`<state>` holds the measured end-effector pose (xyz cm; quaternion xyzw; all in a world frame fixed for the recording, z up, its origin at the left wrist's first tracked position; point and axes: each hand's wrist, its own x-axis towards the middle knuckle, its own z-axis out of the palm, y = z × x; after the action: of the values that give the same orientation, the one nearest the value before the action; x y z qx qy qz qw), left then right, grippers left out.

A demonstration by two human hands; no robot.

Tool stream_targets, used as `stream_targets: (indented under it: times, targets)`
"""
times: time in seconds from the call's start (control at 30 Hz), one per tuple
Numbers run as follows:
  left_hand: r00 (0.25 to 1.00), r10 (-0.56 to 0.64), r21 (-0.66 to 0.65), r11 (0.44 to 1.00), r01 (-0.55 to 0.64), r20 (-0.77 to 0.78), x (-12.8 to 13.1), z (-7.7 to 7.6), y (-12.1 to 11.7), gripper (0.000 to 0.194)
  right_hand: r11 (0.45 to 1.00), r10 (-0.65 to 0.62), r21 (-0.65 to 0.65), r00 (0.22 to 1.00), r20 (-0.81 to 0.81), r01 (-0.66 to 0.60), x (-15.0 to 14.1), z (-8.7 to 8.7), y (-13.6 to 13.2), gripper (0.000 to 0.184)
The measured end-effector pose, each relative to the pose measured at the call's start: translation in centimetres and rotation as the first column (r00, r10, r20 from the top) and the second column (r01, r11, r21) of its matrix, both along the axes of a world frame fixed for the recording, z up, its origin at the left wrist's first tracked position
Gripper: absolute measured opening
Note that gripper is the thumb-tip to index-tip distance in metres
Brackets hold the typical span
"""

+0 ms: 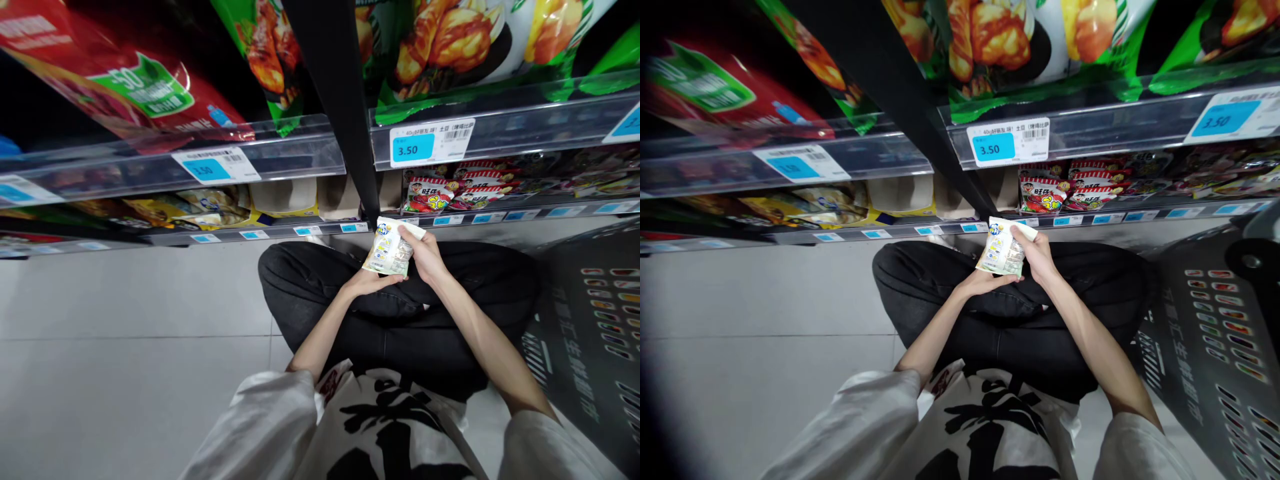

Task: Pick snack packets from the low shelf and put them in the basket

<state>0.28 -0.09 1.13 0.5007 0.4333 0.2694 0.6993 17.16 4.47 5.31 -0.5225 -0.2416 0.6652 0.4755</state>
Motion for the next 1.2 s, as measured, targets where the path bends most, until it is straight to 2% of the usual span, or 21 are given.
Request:
stream_targets:
  times: [0.13, 0.43, 0.87, 1.2]
  targets:
    - [0.989, 0.146, 0.020, 0.989, -0.146, -0.023, -0.1, 0.2, 0.1, 0.078, 1.000, 0.019, 0.024, 1.000, -0.020, -0.019, -0.1, -0.1, 0.0, 0.046]
    - [0.995, 0.096, 0.041, 0.995, -0.094, -0.039, -0.4, -0.3, -0.1, 0.068, 0.999, 0.037, 0.034, 0.999, 0.006, -0.037, 0.0, -0.1, -0.1, 0.048]
    - [0.991, 0.077, 0.048, 0.996, -0.072, -0.106, -0.4, -0.8, -0.1, 0.079, 1.000, 0.020, 0.015, 1.000, -0.003, -0.019, -0.1, 0.0, 0.0, 0.050]
    - [0.993, 0.070, 0.034, 0.997, -0.067, -0.096, -0.4, -1.0, -0.2, 0.078, 1.000, 0.030, 0.002, 0.999, 0.019, -0.030, -0.1, 0.0, -0.1, 0.052]
